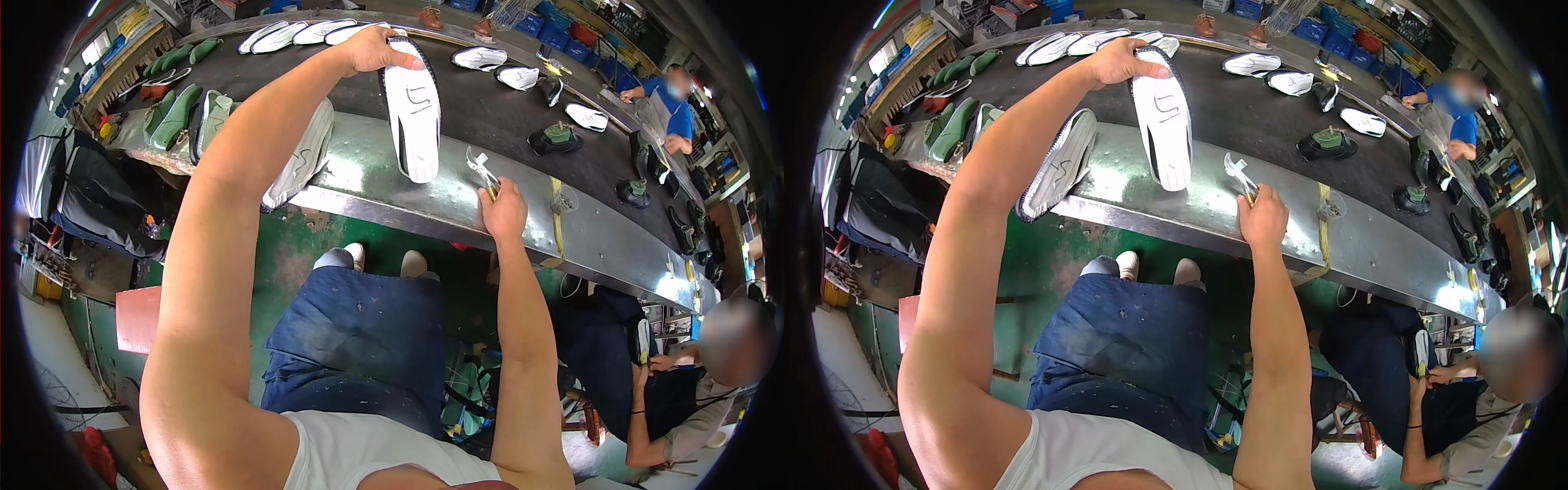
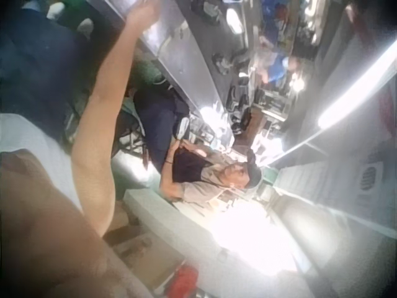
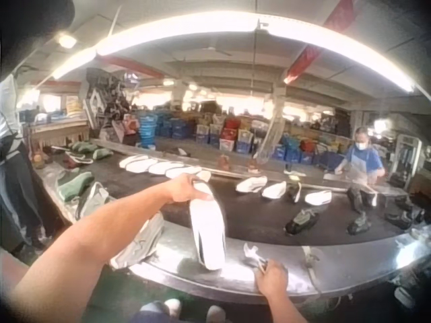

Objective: Manually pulling and stretching shoe uppers over lasts using a lasting pincer and hammer to secure them.

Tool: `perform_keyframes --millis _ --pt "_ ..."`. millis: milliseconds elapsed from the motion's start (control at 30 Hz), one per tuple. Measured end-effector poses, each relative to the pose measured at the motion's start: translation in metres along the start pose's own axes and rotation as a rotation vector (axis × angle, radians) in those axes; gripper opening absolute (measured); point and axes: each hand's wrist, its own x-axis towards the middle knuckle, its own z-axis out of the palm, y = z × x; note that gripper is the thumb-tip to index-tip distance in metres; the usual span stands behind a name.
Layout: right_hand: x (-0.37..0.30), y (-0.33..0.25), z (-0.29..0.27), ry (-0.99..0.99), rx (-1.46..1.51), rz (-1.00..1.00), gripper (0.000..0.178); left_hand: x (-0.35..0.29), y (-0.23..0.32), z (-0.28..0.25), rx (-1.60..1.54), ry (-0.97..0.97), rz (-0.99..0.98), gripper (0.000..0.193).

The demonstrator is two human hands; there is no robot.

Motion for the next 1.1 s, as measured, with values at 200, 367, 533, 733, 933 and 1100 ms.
perform_keyframes --millis 200,367,533,733,933,1100 --pt "0.001 0.004 0.003 0.008 -0.007 -0.008 0.044 -0.003 -0.009 -0.003 -0.041 0.041 -0.033 0.099" --pt "0.001 0.003 0.001 -0.004 0.012 -0.003 0.045 -0.017 0.001 -0.007 -0.025 0.057 -0.159 0.093" --pt "0.001 0.005 0.006 0.006 0.005 -0.002 0.045 -0.051 0.015 -0.045 0.087 -0.352 -0.273 0.071" --pt "-0.001 0.000 -0.001 -0.019 0.010 0.021 0.045 -0.130 -0.011 -0.023 0.313 -0.739 -0.226 0.067" --pt "-0.002 0.002 -0.001 -0.013 -0.004 0.039 0.045 -0.228 -0.034 0.042 0.191 -0.472 -0.169 0.093" --pt "-0.001 -0.001 0.002 -0.015 -0.004 0.026 0.045 -0.225 -0.037 0.040 -0.717 -0.143 -0.456 0.074"
